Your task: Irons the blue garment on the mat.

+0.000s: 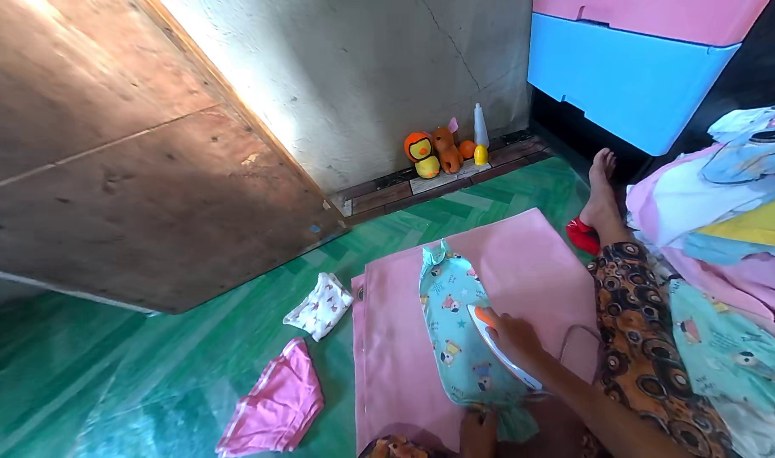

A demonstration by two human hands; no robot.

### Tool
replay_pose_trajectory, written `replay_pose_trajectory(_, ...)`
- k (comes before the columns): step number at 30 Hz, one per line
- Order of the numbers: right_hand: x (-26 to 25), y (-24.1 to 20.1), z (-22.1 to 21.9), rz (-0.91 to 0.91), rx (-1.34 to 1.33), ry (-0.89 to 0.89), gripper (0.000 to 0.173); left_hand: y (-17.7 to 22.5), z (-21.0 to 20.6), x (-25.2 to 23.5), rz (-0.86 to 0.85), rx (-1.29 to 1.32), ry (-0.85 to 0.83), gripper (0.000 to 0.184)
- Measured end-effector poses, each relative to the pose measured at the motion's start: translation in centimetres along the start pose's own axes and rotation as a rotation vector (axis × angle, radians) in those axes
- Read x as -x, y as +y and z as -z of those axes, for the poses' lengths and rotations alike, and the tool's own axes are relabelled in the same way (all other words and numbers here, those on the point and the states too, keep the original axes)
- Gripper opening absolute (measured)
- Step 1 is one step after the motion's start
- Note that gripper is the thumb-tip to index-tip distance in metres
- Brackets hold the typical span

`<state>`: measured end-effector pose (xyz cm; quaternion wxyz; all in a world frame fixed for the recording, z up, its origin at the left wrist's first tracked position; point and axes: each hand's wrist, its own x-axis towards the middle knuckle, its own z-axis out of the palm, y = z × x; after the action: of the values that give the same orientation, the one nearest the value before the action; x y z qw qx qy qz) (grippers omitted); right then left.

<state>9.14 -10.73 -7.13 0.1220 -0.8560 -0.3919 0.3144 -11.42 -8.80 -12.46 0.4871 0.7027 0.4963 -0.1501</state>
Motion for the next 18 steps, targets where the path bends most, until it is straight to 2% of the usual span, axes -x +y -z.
replay_pose_trajectory(10, 2.1, 0.5, -1.1, -0.014, 0.01, -0.033, 0.052, -0.2, -0.1, -0.2, -0.004, 0.006, 0.007, 0.055)
replay_pose_trajectory(18, 1.1, -0.4, -0.5, -0.06, 0.006, -0.008, 0.051, -0.1, -0.1, -0.2, -0.005, 0.011, 0.007, 0.052)
